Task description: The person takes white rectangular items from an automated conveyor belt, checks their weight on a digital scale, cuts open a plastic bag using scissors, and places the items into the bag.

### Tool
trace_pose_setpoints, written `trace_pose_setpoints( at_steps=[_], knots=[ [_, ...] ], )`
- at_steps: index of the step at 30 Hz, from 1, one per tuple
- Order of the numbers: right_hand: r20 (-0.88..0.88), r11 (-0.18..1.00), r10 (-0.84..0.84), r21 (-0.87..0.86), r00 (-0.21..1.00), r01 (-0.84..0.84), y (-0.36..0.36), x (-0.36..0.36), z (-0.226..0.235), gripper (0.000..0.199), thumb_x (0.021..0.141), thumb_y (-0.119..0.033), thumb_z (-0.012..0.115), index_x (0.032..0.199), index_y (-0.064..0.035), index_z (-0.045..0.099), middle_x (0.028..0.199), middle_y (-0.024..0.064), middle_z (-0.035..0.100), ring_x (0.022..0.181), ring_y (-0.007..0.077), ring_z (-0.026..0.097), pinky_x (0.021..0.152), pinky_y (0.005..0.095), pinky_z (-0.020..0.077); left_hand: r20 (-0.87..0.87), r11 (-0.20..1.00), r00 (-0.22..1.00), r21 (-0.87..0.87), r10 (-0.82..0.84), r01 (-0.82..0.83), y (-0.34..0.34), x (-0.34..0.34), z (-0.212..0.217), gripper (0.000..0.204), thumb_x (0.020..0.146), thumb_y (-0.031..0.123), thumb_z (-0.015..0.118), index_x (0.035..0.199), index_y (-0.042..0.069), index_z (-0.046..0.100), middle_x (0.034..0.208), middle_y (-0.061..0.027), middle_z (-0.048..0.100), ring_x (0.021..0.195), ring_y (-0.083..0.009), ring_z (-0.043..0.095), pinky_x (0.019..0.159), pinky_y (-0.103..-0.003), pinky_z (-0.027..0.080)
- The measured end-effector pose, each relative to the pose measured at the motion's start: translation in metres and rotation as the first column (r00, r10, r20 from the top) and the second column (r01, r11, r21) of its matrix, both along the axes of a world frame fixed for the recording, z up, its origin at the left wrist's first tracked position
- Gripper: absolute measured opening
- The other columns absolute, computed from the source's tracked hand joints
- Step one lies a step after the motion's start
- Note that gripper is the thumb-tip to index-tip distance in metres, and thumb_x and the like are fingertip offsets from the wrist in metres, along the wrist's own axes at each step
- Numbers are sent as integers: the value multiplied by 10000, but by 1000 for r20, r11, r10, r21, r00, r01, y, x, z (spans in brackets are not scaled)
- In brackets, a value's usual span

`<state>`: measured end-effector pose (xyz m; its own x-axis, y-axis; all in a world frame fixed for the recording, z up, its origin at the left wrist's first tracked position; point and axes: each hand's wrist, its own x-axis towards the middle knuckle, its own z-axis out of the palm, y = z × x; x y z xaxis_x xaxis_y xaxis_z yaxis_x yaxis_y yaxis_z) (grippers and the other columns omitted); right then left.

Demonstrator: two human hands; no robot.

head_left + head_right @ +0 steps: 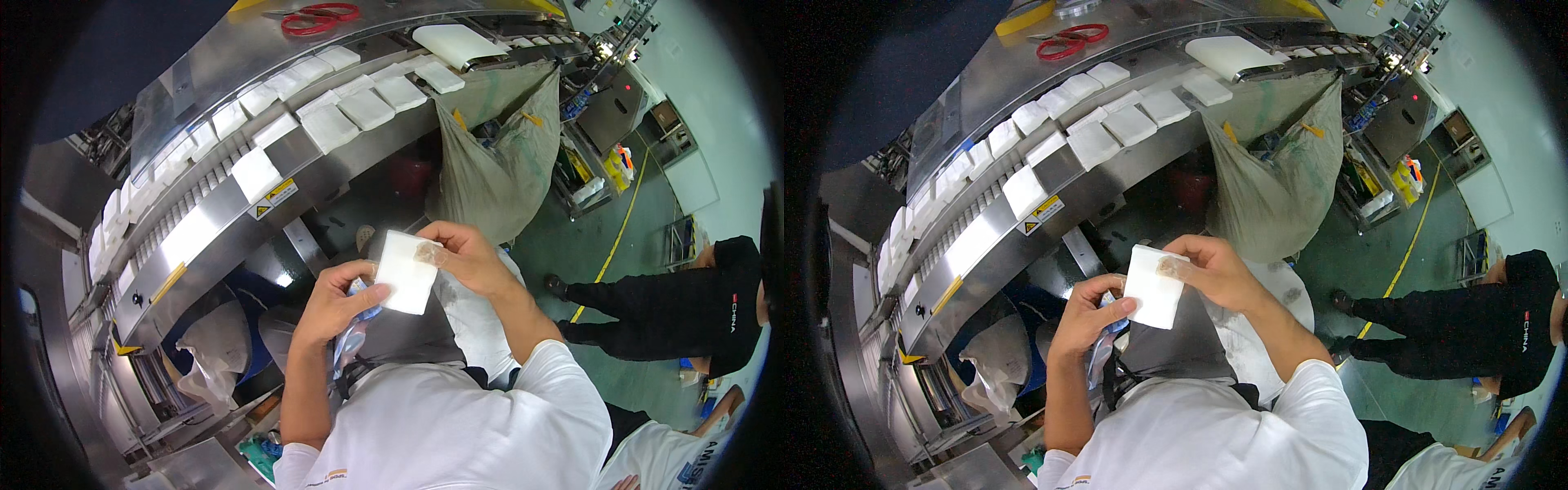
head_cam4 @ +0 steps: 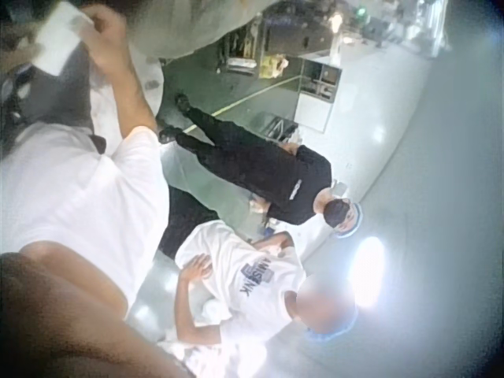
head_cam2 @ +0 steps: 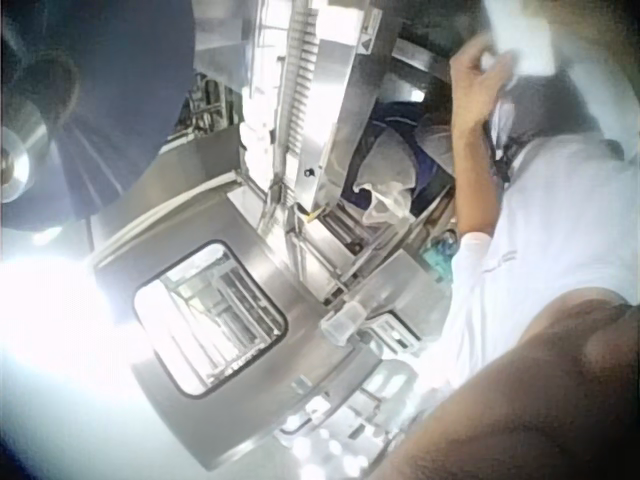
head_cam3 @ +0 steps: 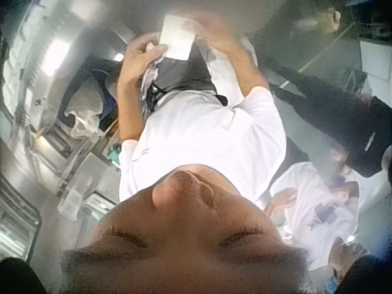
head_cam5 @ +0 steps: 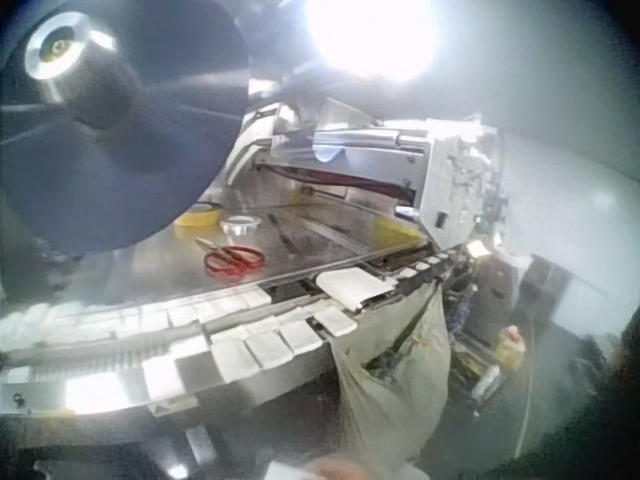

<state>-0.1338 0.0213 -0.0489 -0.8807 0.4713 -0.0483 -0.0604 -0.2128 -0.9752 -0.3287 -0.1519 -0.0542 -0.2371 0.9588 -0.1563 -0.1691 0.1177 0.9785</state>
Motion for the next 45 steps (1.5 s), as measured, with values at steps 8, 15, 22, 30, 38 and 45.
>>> trace_pose_setpoints(
  at_steps=[8,15,22,30,38,45],
  knots=[
    [-182,449,-262,846,948,287,-9,4,29,538,857,-215,776,1331,-31,599,1303,179,597,1181,334,596,1041,427,476,154,972,960,-66,233,-225,-6,9,-5,211,885,180,813,1002,15,754,798,29,658,699,-45,559,628,-215,430],
    [-51,-76,-143,996,988,40,-39,-17,8,621,794,-177,798,1346,-8,572,1354,170,583,1227,357,574,1038,463,498,193,963,944,-29,269,-268,1,16,-3,263,972,218,718,1108,-7,726,882,-39,704,656,-36,535,594,-192,410],
    [44,699,-282,693,959,173,-33,-9,8,436,893,-15,717,1309,20,589,1148,125,690,1033,251,681,918,339,538,197,941,929,71,312,-331,-24,14,-2,432,1047,399,600,1133,-14,690,888,-98,740,492,-13,417,418,-178,299],
    [12,977,-208,43,978,207,-30,-13,2,362,969,-44,671,1316,23,592,1169,56,694,1051,114,659,908,289,543,145,948,957,161,253,-275,-27,24,-19,605,845,242,872,1318,2,582,1121,-46,695,985,-102,627,832,-218,484],
    [-104,909,-188,-396,977,133,-37,-16,-5,428,984,-139,679,1367,1,552,1212,71,684,1085,159,680,937,333,560,-88,903,946,338,311,-265,-16,37,7,519,820,85,855,1277,14,620,1083,-25,688,802,-57,619,701,-220,501],
    [-116,988,-85,120,990,99,-43,-15,16,514,974,-24,642,1453,50,470,1314,105,630,1199,157,608,1035,317,482,63,907,919,148,390,-395,-18,35,9,322,918,173,780,1179,14,681,948,0,695,819,-53,608,725,-226,493]
  ],
)
